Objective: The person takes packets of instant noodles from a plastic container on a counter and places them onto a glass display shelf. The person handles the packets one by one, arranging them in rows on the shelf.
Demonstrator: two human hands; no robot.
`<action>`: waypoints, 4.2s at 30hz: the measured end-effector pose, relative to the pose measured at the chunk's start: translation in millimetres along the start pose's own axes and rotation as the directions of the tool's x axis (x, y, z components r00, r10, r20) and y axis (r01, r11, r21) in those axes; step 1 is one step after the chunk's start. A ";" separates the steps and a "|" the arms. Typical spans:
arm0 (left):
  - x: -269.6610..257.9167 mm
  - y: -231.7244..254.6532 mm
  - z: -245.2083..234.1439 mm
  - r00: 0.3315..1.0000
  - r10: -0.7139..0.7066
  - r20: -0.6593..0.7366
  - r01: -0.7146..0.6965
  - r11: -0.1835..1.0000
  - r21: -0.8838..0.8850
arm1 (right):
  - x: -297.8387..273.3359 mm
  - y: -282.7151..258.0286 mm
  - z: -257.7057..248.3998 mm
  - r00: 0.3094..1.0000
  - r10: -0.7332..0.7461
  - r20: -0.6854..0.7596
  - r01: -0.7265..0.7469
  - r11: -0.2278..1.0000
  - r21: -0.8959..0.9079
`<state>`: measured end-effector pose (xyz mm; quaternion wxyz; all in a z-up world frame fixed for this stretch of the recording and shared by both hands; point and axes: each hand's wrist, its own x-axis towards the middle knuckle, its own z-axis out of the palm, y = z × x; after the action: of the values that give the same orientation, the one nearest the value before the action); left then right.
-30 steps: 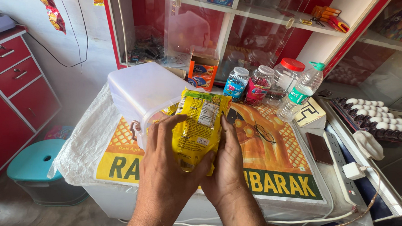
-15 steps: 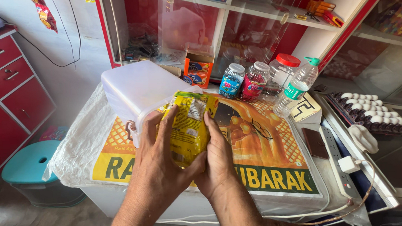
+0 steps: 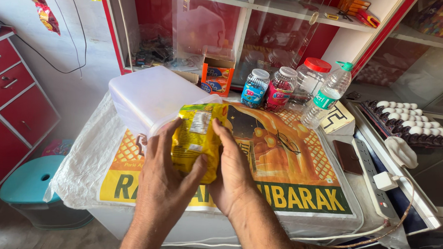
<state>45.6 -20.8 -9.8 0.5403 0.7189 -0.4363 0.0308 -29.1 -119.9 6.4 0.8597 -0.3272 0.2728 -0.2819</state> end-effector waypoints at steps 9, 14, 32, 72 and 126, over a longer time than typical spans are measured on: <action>14.2 -10.9 -11.4 0.969 -0.152 0.195 0.170 0.982 -0.077 | 13.6 9.3 -7.7 0.999 -0.006 0.040 0.003 0.998 0.060; 12.9 -15.5 -4.6 0.988 0.079 0.133 -0.082 0.997 0.017 | 16.4 8.5 -9.2 1.000 0.004 -0.008 -0.004 0.999 0.054; -6.2 -40.0 -23.7 0.971 0.159 0.181 -0.164 0.986 0.012 | -1.5 11.3 16.4 0.999 0.000 0.046 0.000 1.000 0.008; -165.1 -197.1 -570.3 0.774 -0.470 -0.424 0.551 0.830 0.085 | -75.3 452.5 464.2 0.665 0.453 0.593 -0.419 0.885 -0.205; -46.0 -484.3 -890.3 0.150 -0.772 -0.618 -0.093 0.612 -0.786 | 16.8 715.0 755.2 0.741 0.105 0.664 0.216 0.898 -0.383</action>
<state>717.4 739.2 -27.8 0.8891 0.3778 0.2049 0.1577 694.9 626.0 -29.5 0.7948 -0.5980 -0.0084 -0.1030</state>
